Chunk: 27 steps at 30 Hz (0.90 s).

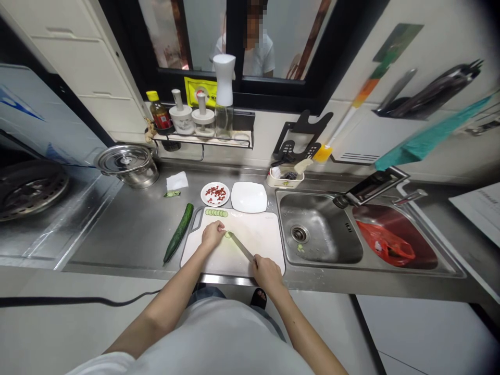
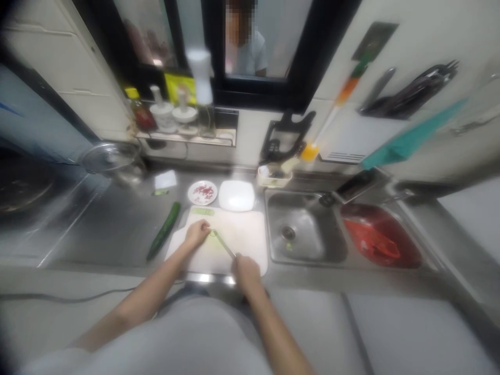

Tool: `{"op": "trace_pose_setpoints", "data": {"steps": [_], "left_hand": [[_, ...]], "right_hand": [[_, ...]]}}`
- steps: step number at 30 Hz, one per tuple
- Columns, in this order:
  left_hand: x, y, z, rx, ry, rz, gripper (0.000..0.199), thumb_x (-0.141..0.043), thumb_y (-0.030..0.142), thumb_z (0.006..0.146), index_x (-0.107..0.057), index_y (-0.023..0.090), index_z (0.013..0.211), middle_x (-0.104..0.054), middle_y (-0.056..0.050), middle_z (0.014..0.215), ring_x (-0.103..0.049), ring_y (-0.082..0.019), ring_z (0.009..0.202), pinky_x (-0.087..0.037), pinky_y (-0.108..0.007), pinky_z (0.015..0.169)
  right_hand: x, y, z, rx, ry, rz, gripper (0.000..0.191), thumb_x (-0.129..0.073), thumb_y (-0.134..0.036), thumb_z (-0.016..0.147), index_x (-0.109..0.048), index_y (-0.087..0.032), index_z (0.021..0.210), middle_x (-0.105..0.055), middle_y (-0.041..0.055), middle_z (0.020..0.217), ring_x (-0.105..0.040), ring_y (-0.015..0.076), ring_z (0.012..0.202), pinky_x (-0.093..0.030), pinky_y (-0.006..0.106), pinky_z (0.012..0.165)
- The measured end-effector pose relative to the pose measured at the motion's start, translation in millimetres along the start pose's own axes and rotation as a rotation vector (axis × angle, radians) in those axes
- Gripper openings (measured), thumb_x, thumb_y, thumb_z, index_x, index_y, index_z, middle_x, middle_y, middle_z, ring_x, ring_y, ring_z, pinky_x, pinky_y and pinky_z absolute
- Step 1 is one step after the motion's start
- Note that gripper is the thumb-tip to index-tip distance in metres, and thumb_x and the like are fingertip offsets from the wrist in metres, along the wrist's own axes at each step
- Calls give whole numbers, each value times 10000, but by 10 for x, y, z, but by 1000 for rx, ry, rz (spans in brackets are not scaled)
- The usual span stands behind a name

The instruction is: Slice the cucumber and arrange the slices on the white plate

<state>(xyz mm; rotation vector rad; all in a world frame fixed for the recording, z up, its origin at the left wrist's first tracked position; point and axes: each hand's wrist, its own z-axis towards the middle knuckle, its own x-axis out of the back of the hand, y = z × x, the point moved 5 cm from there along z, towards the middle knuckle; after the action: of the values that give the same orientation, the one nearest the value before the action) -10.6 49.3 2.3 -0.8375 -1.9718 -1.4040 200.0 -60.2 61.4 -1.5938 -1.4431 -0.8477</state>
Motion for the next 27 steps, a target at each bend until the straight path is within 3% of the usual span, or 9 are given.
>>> {"op": "trace_pose_setpoints", "data": {"steps": [27], "left_hand": [[6, -6, 58, 34, -35, 6, 173, -685, 218, 730, -642, 232, 897, -689, 17, 853, -605, -135, 790, -378, -217, 656]], "right_hand": [[134, -264, 14, 75, -174, -77, 311, -361, -87, 891, -567, -133, 1119, -681, 158, 998, -654, 232, 978, -448, 289, 726]]}}
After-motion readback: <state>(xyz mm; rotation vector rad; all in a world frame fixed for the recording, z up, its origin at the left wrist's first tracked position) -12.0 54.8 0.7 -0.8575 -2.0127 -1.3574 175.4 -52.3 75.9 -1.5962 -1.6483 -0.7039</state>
